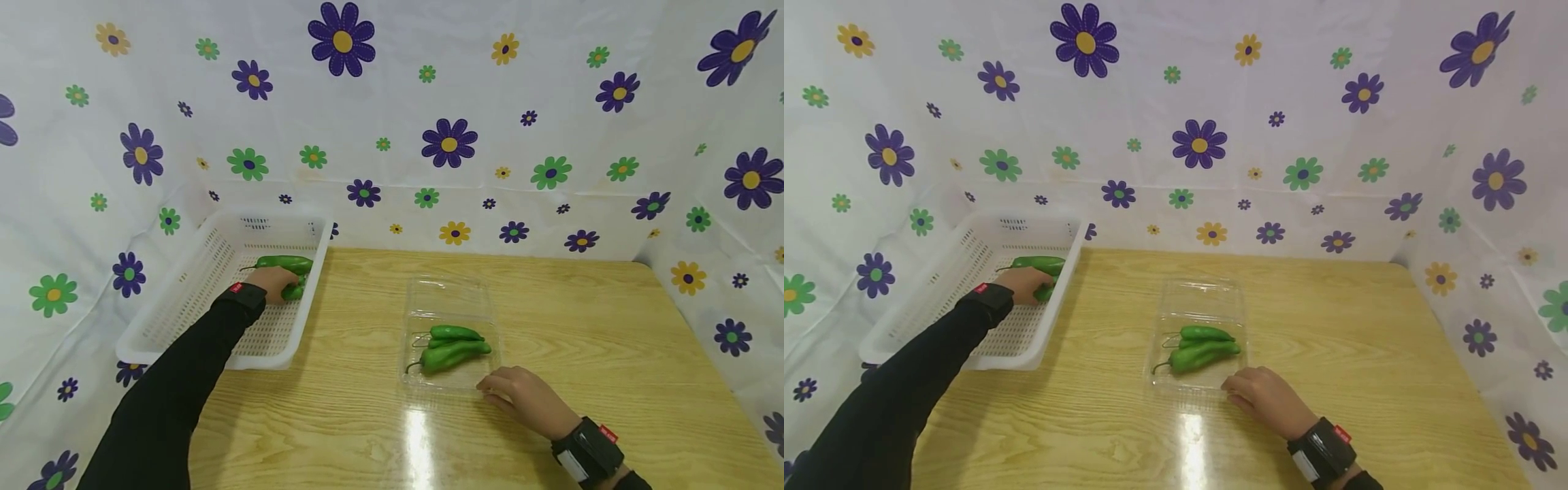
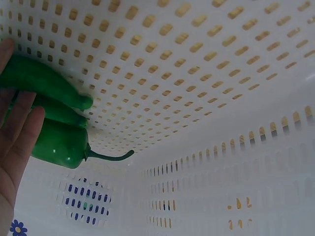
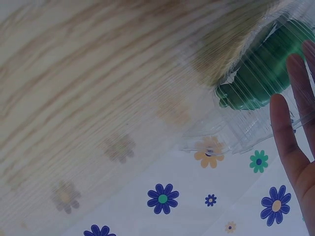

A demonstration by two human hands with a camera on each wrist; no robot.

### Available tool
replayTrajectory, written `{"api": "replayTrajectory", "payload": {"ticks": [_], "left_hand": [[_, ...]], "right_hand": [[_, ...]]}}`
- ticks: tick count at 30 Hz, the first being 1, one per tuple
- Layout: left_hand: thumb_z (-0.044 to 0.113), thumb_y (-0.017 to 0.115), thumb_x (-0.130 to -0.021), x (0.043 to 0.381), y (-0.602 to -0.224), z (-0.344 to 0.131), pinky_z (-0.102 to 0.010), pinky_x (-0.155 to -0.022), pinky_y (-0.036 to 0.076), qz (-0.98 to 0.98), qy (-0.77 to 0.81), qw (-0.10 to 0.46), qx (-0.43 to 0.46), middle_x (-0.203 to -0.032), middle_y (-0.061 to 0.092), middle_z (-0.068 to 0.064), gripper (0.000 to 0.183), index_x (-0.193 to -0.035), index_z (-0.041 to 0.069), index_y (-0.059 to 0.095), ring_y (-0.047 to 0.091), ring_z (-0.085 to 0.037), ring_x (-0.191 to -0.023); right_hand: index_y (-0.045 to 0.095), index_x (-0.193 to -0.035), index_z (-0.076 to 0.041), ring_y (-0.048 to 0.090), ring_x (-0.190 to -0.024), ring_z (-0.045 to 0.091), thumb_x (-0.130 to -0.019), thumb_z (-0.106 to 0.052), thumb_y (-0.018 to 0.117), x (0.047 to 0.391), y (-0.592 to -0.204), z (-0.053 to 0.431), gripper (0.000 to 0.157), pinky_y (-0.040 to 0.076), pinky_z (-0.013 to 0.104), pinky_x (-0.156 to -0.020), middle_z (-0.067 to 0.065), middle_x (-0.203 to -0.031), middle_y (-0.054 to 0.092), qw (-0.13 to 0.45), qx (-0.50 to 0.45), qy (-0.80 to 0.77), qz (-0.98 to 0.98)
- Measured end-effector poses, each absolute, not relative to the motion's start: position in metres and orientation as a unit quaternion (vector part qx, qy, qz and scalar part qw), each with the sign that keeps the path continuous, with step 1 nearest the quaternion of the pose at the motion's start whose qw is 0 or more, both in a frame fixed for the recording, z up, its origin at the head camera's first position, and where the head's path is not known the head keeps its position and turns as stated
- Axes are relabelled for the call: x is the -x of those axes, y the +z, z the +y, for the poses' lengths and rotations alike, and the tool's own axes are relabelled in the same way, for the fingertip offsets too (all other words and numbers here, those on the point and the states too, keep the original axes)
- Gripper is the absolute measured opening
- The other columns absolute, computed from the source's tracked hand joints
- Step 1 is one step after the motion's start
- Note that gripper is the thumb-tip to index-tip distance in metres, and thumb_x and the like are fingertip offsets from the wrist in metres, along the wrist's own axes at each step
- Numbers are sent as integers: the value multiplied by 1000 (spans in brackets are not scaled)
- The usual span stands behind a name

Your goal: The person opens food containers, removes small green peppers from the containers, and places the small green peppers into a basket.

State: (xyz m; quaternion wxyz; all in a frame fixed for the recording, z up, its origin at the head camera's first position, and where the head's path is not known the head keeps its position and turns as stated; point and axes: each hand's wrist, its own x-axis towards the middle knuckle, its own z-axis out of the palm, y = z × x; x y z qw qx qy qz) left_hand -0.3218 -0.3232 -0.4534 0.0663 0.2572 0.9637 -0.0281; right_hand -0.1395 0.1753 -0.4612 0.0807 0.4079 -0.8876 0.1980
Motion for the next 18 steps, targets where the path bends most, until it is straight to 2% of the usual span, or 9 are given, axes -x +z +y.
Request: {"api": "replayTrajectory", "payload": {"ticks": [5, 10, 14, 18], "left_hand": [[6, 78, -72, 324, -453, -326, -32, -60, 41, 965, -32, 77, -248, -80, 62, -3, 24, -91, 14, 65, 50, -16, -66], [7, 80, -71, 325, -443, -330, -39, -67, 51, 971, -9, 95, -220, -91, 67, -9, 35, -103, 10, 66, 61, -24, -78], [7, 76, -75, 323, -433, -334, -39, -70, 50, 976, 11, 90, -199, -96, 65, -11, 38, -111, 9, 63, 61, -25, -85], [11, 73, -80, 317, -417, -330, -39, -72, 49, 977, 35, 57, -204, -96, 65, -10, 32, -110, 8, 62, 60, -25, -86]], "right_hand": [[70, -94, -15, 65, -77, 8, -77, -11, 74, 140, -461, 175, 17, 52, 24, -67, -5, -87, 69, 87, -411, 197, -886], [70, -94, -14, 64, -76, 8, -77, -11, 75, 140, -461, 175, 18, 52, 24, -66, -5, -86, 69, 97, -414, 201, -883], [70, -93, -14, 64, -75, 8, -76, -10, 75, 140, -461, 174, 18, 52, 24, -65, -4, -86, 69, 101, -417, 203, -880], [70, -93, -14, 64, -75, 7, -76, -9, 75, 140, -462, 175, 18, 51, 23, -65, -5, -85, 69, 101, -421, 204, -878]]}}
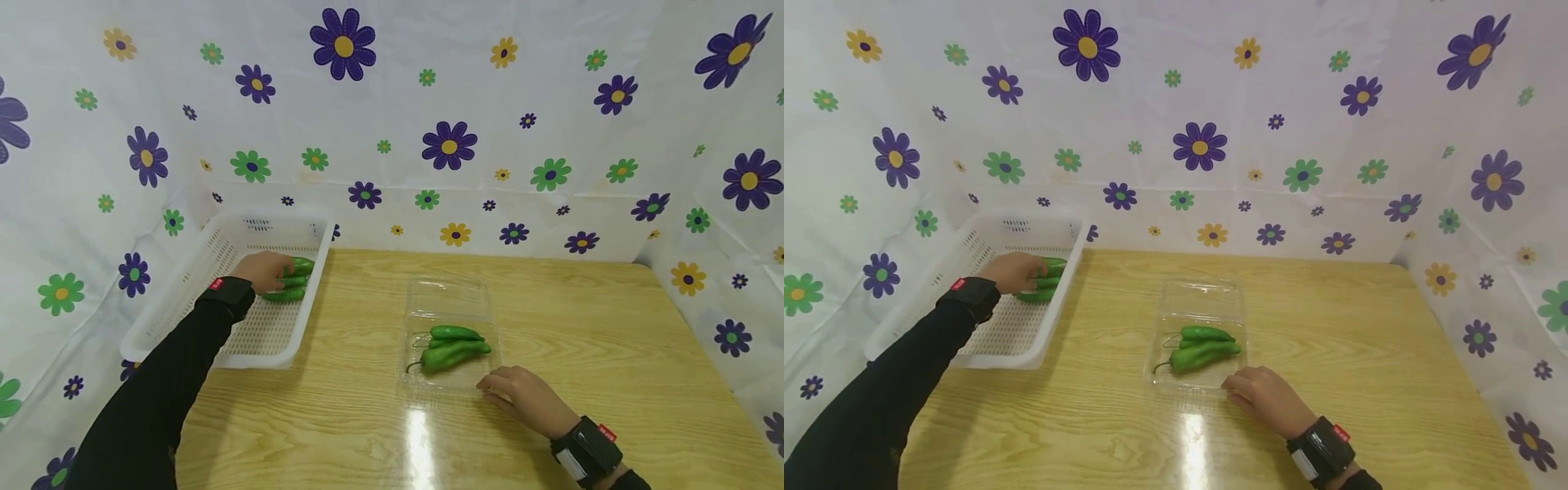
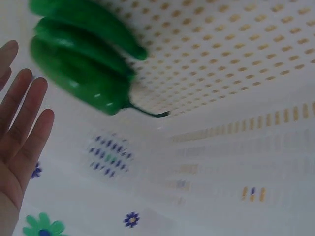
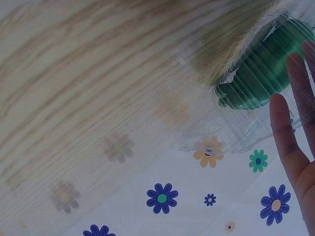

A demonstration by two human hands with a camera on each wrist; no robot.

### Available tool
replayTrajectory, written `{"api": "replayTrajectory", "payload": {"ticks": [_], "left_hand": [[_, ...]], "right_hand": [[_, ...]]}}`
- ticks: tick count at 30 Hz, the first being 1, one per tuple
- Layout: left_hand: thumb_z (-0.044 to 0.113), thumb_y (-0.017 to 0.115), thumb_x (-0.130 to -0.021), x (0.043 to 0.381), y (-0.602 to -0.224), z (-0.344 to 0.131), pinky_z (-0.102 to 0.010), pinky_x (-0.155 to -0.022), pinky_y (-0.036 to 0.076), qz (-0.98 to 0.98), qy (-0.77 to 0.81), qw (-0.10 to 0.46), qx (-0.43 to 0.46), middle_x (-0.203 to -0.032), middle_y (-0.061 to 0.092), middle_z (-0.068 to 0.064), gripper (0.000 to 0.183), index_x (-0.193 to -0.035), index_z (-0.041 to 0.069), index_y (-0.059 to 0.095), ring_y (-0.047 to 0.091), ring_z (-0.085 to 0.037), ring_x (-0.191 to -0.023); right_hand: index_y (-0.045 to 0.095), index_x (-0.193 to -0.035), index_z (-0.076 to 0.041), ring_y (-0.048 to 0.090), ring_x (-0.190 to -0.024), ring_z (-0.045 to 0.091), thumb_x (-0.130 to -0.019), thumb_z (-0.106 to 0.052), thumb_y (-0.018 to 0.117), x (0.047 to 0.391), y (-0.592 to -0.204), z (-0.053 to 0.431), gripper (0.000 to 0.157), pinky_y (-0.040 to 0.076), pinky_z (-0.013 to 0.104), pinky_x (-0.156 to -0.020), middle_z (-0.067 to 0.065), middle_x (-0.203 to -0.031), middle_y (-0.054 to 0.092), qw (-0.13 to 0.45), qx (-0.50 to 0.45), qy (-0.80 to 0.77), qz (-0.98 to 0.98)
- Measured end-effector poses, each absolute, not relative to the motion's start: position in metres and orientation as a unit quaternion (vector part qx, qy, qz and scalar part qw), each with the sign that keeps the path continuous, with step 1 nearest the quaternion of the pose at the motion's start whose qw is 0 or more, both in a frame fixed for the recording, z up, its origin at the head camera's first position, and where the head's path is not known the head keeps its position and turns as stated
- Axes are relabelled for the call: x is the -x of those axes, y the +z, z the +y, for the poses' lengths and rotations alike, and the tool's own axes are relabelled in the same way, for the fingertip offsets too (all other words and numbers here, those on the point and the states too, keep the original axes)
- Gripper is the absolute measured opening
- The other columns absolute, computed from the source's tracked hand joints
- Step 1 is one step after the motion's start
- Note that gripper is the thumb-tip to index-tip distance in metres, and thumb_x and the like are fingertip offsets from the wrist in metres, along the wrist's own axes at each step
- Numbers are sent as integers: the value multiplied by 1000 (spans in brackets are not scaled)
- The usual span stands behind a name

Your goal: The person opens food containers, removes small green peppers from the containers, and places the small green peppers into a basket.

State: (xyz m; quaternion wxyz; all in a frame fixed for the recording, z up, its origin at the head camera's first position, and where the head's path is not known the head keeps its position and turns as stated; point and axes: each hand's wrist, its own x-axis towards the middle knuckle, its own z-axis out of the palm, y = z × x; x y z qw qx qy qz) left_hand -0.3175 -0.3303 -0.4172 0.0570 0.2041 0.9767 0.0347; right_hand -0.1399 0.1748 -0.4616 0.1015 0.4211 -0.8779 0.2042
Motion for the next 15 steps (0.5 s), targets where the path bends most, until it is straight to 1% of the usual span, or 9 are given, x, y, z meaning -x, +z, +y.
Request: {"api": "replayTrajectory", "payload": {"ticks": [4, 7, 12, 15], "left_hand": [[10, 68, -83, 309, -398, -314, -41, -73, 50, 973, 58, 27, -220, -99, 66, -12, 28, -110, 8, 61, 62, -27, -89], [9, 67, -83, 302, -385, -298, -41, -72, 51, 973, 57, 4, -224, -99, 68, -12, 26, -109, 9, 62, 63, -27, -89], [12, 68, -84, 284, -368, -264, -38, -70, 52, 978, 39, -30, -204, -97, 69, -10, 26, -110, 10, 63, 64, -23, -83], [13, 68, -85, 272, -359, -242, -37, -68, 53, 980, 36, -54, -188, -97, 70, -12, 27, -112, 9, 63, 64, -23, -78]], "right_hand": [[70, -93, -14, 64, -75, 7, -76, -9, 75, 140, -462, 176, 19, 52, 23, -65, -5, -86, 69, 102, -421, 204, -878], [70, -94, -13, 64, -76, 8, -77, -9, 74, 140, -460, 175, 18, 52, 23, -66, -4, -86, 69, 98, -417, 204, -880], [70, -94, -13, 65, -77, 8, -78, -11, 73, 140, -458, 175, 16, 52, 24, -66, -4, -87, 69, 85, -410, 205, -884], [70, -94, -14, 65, -77, 8, -78, -11, 73, 139, -458, 176, 16, 52, 24, -66, -4, -87, 69, 85, -411, 206, -884]]}}
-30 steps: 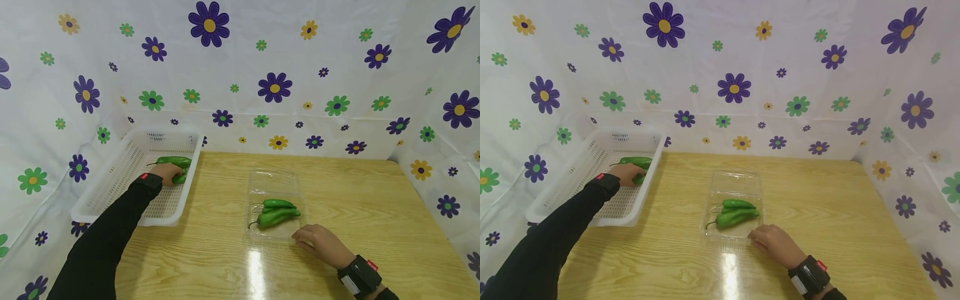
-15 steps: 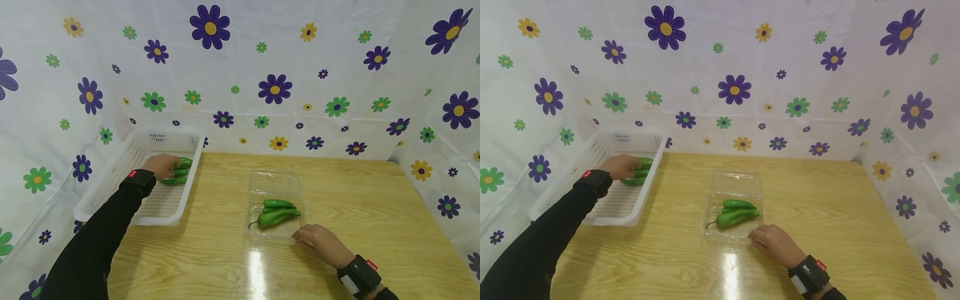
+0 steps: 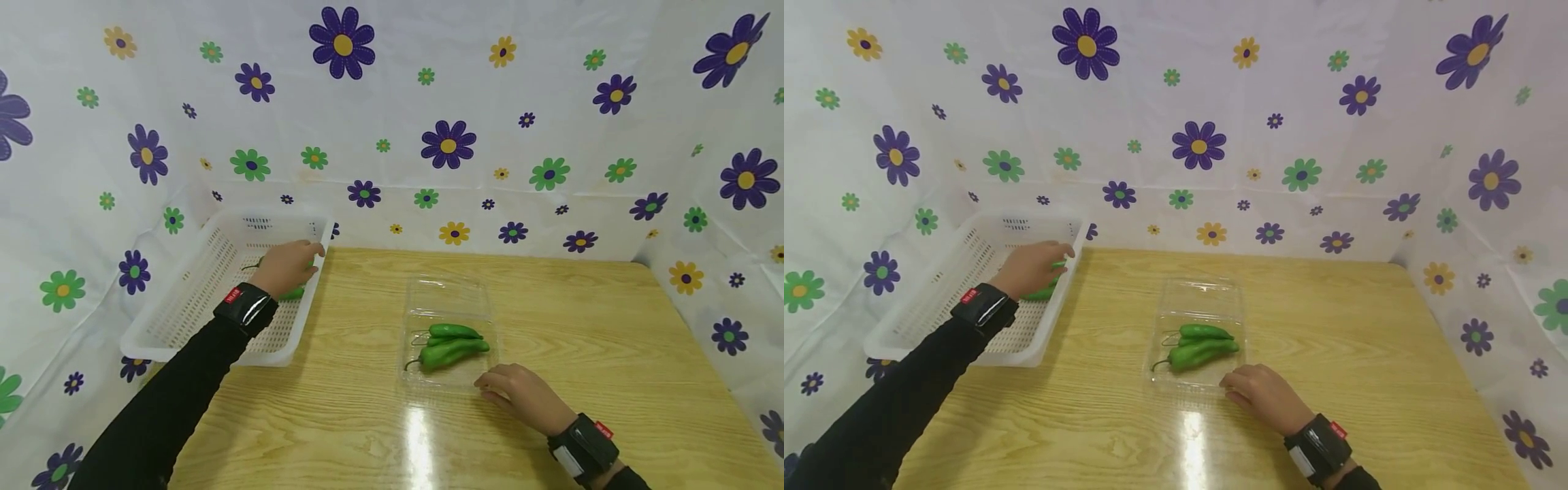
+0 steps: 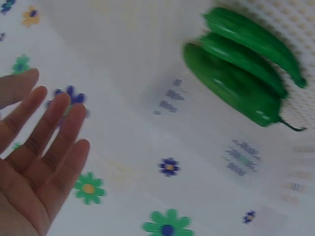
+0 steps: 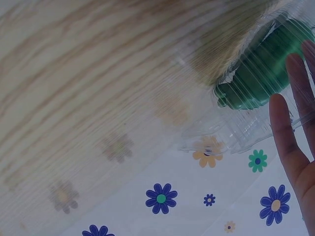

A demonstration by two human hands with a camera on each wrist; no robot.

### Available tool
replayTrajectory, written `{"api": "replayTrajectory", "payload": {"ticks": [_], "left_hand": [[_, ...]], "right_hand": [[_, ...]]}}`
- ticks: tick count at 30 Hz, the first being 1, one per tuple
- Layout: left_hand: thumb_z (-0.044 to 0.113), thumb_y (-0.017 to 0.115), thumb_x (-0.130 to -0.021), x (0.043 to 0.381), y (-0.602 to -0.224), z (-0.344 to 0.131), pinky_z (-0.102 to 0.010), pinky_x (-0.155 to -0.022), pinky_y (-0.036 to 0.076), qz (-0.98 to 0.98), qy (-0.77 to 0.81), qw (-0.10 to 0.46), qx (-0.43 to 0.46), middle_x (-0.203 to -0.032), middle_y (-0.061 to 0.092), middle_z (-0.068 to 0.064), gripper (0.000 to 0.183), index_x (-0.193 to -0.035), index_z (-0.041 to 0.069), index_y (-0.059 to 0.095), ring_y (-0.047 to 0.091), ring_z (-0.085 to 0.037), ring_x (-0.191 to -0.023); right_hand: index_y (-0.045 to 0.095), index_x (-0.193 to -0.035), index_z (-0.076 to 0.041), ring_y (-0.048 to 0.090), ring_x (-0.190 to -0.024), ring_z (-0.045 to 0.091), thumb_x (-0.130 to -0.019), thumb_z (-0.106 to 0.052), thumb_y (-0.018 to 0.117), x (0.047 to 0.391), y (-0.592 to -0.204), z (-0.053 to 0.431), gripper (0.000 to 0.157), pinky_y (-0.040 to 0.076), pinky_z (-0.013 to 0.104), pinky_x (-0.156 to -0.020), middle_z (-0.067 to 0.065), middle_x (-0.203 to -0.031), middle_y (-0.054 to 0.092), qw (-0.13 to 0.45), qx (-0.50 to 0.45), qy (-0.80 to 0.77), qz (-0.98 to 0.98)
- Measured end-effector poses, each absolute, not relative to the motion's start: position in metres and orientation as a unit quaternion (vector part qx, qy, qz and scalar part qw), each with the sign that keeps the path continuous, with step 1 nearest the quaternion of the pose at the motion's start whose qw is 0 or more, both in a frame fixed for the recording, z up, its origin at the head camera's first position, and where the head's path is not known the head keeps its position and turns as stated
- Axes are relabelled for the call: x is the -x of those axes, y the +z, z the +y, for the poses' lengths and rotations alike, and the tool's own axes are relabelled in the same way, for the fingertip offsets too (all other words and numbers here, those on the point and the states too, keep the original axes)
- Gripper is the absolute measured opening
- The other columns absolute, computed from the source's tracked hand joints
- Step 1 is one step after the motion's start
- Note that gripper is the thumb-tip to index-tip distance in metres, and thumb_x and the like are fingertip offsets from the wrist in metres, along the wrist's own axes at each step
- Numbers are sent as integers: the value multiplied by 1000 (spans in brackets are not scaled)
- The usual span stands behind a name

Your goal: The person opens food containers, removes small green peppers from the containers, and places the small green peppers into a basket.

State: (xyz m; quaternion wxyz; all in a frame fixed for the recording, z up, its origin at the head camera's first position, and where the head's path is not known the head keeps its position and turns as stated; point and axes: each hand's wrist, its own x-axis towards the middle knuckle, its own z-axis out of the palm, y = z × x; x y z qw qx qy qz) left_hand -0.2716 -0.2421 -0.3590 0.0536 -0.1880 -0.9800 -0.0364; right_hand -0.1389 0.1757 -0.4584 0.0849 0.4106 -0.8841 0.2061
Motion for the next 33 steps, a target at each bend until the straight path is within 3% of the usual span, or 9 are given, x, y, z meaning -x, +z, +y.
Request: {"api": "replayTrajectory", "payload": {"ticks": [9, 13, 21, 33], "left_hand": [[15, 69, -85, 229, -350, -183, -30, -57, 49, -959, -63, 133, 243, -97, 67, -11, 27, -111, 9, 64, 63, -23, -73], [15, 69, -85, 213, -354, -162, -28, -59, 48, -949, -66, 144, 273, -98, 65, -9, 26, -111, 10, 63, 62, -21, -76], [18, 69, -86, 200, -370, -115, -26, -64, 49, -928, -87, 129, 338, -96, 65, -5, 24, -109, 14, 64, 61, -17, -76], [22, 67, -87, 196, -412, -49, -18, -67, 49, -910, -12, 41, 413, -94, 66, 5, 19, -106, 18, 69, 63, -7, -82]], "right_hand": [[70, -94, -14, 65, -77, 8, -79, -11, 73, 140, -459, 175, 16, 52, 24, -67, -4, -87, 69, 85, -412, 201, -884], [70, -94, -14, 65, -78, 8, -79, -11, 73, 141, -459, 174, 15, 52, 25, -67, -4, -87, 69, 83, -415, 202, -883], [70, -93, -14, 64, -79, 7, -80, -10, 72, 138, -455, 176, 14, 53, 26, -68, -5, -87, 69, 65, -404, 204, -890], [69, -91, -14, 63, -76, 5, -77, -6, 74, 136, -456, 172, 16, 51, 21, -63, -5, -86, 69, 80, -422, 218, -877]]}}
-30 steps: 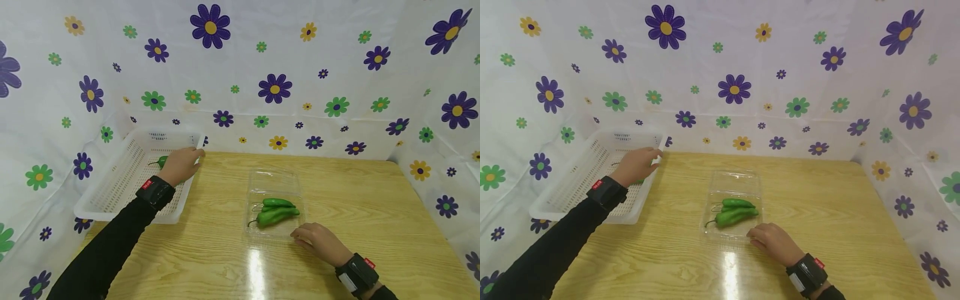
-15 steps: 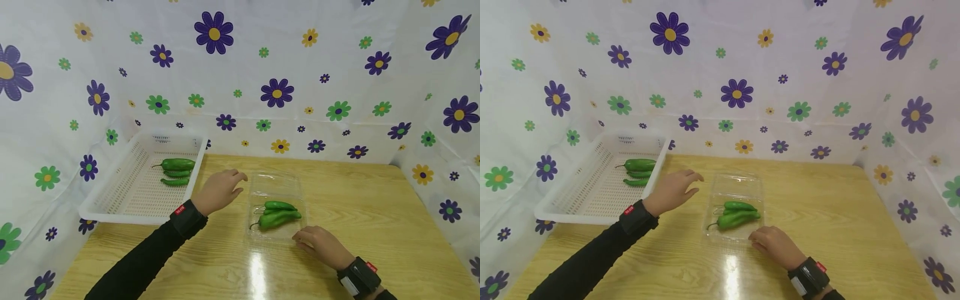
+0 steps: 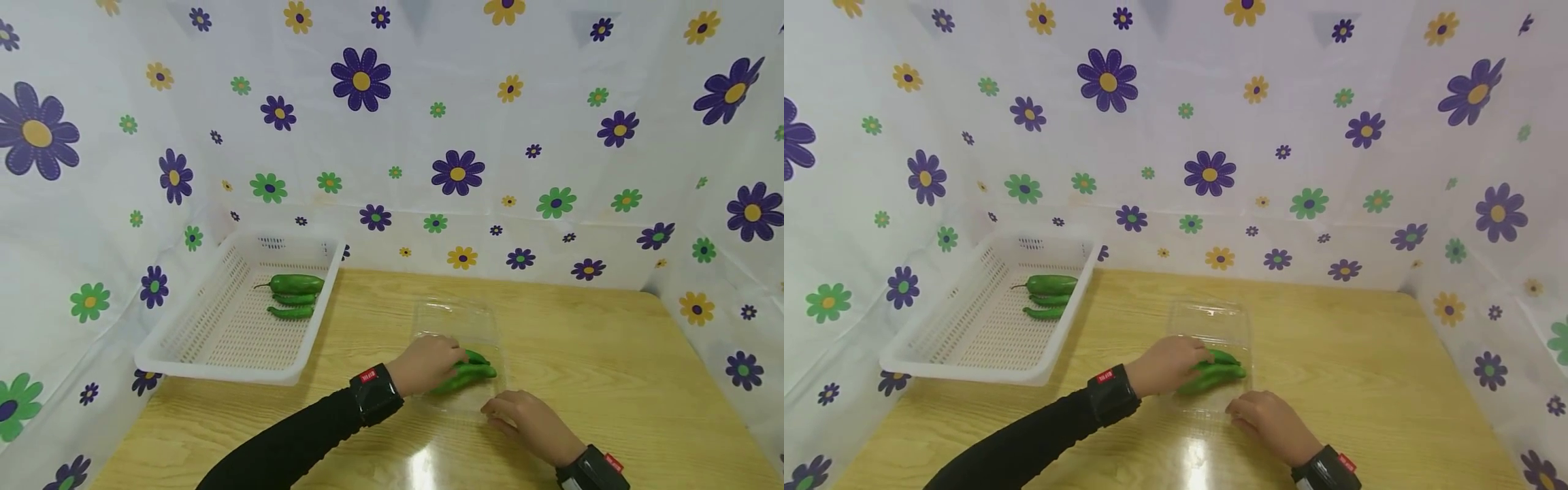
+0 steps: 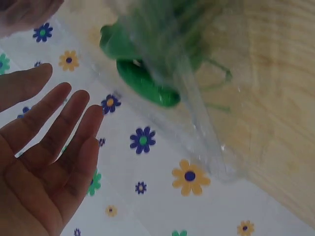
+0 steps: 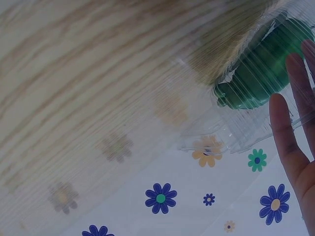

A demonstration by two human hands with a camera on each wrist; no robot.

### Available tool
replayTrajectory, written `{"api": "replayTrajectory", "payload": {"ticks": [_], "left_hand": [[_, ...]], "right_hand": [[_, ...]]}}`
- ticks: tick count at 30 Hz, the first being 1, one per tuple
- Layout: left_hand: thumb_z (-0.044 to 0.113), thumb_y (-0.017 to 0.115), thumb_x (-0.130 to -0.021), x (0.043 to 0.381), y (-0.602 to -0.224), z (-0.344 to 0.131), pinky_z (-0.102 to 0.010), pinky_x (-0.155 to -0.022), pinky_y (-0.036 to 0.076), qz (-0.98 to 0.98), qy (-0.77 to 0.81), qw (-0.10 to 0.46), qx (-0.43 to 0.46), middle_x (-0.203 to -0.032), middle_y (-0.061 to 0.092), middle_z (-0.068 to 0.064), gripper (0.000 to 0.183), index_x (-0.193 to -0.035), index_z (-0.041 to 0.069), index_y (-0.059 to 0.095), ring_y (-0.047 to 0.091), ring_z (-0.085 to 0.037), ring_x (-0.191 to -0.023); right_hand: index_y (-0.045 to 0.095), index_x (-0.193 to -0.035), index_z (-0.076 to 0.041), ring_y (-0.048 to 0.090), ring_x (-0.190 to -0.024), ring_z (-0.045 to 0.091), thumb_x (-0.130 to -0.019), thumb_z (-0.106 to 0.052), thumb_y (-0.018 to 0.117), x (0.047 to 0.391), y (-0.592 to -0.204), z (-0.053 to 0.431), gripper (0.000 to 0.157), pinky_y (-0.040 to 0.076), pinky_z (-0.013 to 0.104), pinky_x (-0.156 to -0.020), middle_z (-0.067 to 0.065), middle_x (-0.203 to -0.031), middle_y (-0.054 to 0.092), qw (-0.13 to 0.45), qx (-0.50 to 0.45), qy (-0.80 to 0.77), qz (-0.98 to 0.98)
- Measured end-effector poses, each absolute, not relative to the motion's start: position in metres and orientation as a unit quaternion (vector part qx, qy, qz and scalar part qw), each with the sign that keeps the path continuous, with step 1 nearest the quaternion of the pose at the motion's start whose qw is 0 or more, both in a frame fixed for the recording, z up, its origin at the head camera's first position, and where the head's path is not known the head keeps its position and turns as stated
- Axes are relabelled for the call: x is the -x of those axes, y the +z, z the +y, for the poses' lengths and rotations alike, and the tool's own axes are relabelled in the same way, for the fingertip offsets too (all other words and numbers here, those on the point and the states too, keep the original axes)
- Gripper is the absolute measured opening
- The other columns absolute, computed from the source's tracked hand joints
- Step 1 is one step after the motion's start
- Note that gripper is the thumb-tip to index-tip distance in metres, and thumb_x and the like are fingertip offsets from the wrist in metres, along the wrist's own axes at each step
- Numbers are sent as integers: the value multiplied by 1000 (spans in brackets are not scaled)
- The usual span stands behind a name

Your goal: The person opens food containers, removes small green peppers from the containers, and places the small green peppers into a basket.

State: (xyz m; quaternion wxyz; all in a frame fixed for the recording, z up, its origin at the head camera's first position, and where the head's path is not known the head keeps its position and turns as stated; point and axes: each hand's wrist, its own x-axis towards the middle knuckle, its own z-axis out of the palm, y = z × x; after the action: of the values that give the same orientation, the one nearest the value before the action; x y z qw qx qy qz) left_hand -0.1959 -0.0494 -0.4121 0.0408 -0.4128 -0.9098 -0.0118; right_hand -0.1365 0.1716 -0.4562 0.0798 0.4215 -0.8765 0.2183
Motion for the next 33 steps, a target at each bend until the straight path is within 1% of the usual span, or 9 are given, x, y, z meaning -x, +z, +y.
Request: {"api": "replayTrajectory", "payload": {"ticks": [3, 5, 9, 12, 14, 17, 20, 27, 33], "left_hand": [[22, 69, -85, 195, -420, -38, -18, -70, 50, -906, 5, 26, 422, -95, 68, 6, 18, -102, 20, 70, 64, -6, -84], [24, 70, -84, 194, -423, -32, -18, -75, 51, -904, 16, 16, 427, -100, 69, 7, 20, -103, 21, 70, 64, -6, -89], [26, 71, -83, 193, -426, -24, -19, -82, 51, -902, 20, 0, 432, -116, 66, 8, 30, -113, 23, 68, 63, -6, -102], [24, 70, -84, 193, -428, -22, -19, -82, 51, -902, 6, -1, 431, -123, 63, 8, 35, -118, 25, 65, 62, -7, -106], [22, 70, -84, 194, -431, -22, -18, -80, 51, -903, 3, 1, 429, -121, 63, 7, 36, -119, 25, 64, 62, -7, -104], [22, 69, -85, 196, -437, -25, -18, -77, 50, -905, 8, 4, 426, -114, 63, 4, 35, -119, 23, 63, 62, -8, -98], [25, 68, -86, 199, -444, -28, -19, -78, 49, -904, 16, 11, 426, -111, 61, 2, 37, -122, 22, 60, 60, -9, -96], [32, 67, -87, 200, -460, -34, -23, -86, 49, -908, 13, 25, 419, -117, 56, 1, 49, -131, 23, 50, 59, -11, -102], [30, 67, -87, 200, -463, -34, -25, -88, 49, -913, 6, 21, 407, -120, 55, 0, 51, -133, 21, 47, 58, -13, -106]], "right_hand": [[69, -91, -14, 63, -76, 6, -76, -7, 74, 135, -457, 171, 18, 51, 20, -64, -5, -86, 69, 87, -421, 218, -876], [69, -92, -14, 64, -77, 6, -76, -7, 75, 135, -457, 172, 18, 51, 21, -64, -5, -87, 69, 87, -420, 217, -877], [69, -92, -15, 64, -76, 6, -76, -7, 75, 135, -457, 174, 19, 51, 21, -63, -5, -87, 69, 83, -419, 217, -878], [69, -92, -15, 63, -76, 5, -75, -7, 75, 135, -457, 175, 19, 51, 20, -63, -5, -86, 69, 81, -419, 219, -877], [69, -92, -15, 63, -75, 5, -75, -7, 75, 136, -456, 175, 19, 50, 20, -62, -5, -86, 69, 79, -418, 220, -878], [69, -91, -15, 63, -75, 4, -75, -8, 75, 136, -455, 173, 19, 50, 20, -62, -5, -85, 69, 77, -417, 221, -878], [69, -91, -15, 63, -76, 5, -75, -8, 75, 136, -456, 173, 19, 51, 21, -63, -6, -86, 68, 82, -416, 218, -879], [69, -92, -15, 64, -76, 6, -75, -9, 76, 135, -458, 173, 19, 51, 21, -64, -6, -86, 69, 93, -415, 212, -880], [69, -91, -14, 63, -75, 6, -75, -7, 76, 137, -459, 173, 19, 51, 21, -63, -5, -85, 69, 99, -422, 218, -874]]}}
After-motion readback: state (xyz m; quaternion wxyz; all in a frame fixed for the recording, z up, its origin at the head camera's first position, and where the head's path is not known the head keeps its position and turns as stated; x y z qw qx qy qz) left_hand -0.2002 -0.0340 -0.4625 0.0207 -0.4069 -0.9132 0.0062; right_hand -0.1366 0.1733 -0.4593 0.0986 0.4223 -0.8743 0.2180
